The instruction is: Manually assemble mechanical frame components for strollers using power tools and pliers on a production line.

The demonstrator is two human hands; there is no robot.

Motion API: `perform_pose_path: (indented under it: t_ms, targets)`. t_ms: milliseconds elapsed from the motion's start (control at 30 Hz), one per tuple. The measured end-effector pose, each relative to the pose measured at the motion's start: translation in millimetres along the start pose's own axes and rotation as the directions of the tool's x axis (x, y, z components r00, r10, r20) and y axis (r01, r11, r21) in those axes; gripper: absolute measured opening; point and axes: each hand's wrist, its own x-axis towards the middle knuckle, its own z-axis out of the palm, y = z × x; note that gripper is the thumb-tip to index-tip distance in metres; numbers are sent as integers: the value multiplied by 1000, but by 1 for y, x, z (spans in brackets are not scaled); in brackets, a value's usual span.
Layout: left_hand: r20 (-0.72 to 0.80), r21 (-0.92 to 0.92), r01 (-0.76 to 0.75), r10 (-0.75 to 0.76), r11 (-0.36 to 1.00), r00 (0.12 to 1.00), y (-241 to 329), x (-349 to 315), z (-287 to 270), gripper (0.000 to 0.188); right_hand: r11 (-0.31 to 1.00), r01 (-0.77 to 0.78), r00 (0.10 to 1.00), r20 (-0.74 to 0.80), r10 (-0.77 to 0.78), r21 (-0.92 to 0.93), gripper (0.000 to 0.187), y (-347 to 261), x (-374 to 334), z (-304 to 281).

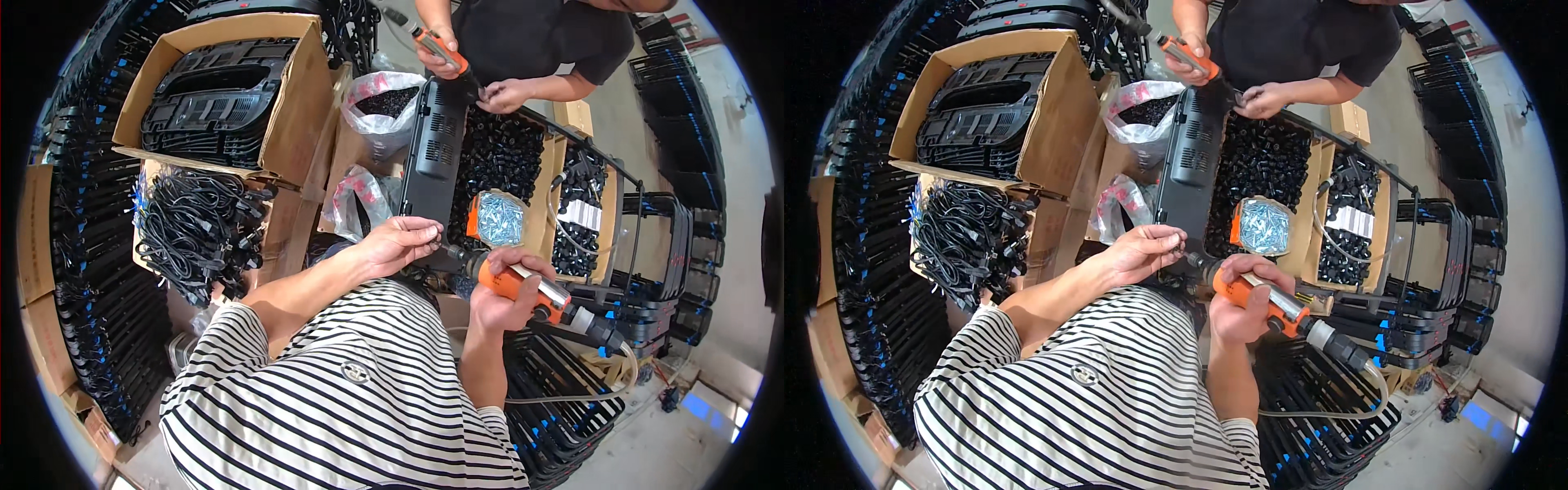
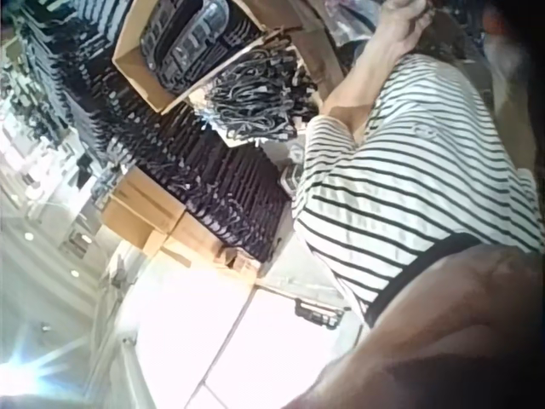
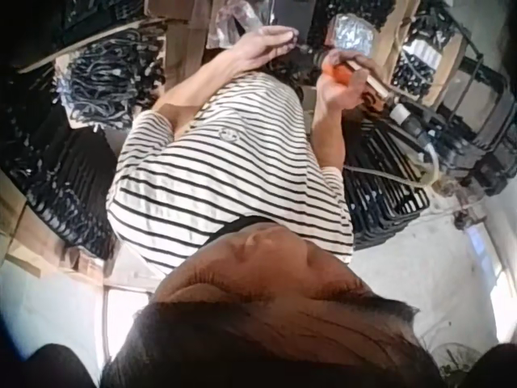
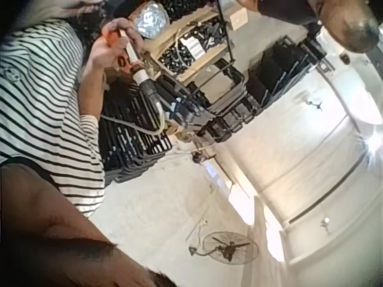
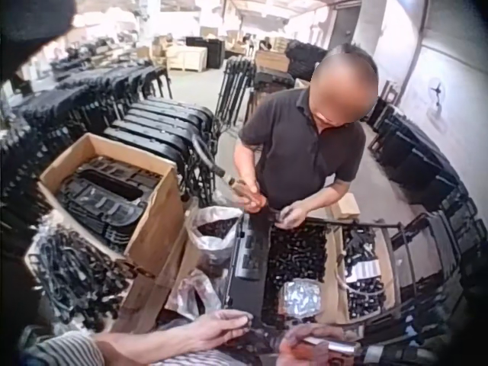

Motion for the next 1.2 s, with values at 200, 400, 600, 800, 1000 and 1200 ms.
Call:
perform_pose_path:
  t_ms: [200,400,600,800,1000,1200]
  targets:
    - [-30,-11,-13,12,1000,999,2,5,-4,16,999,-35,999,-22,36,6,27,7,5,1]
    - [-24,-34,-27,26,999,999,6,12,-14,17,998,-60,994,-87,62,27,27,19,7,3]
    - [-34,-66,-35,33,997,999,7,17,-21,18,995,-90,991,-97,93,36,27,30,10,3]
    - [-54,-110,-10,4,994,999,11,17,-26,17,996,-86,993,-75,87,13,28,39,13,8]
    - [-60,-133,-29,21,991,998,6,24,-46,18,997,-73,997,-43,71,-32,21,59,11,20]
    - [-313,-43,-5,-8,999,950,-1,22,-99,26,994,-92,996,-7,92,-64,20,117,14,17]
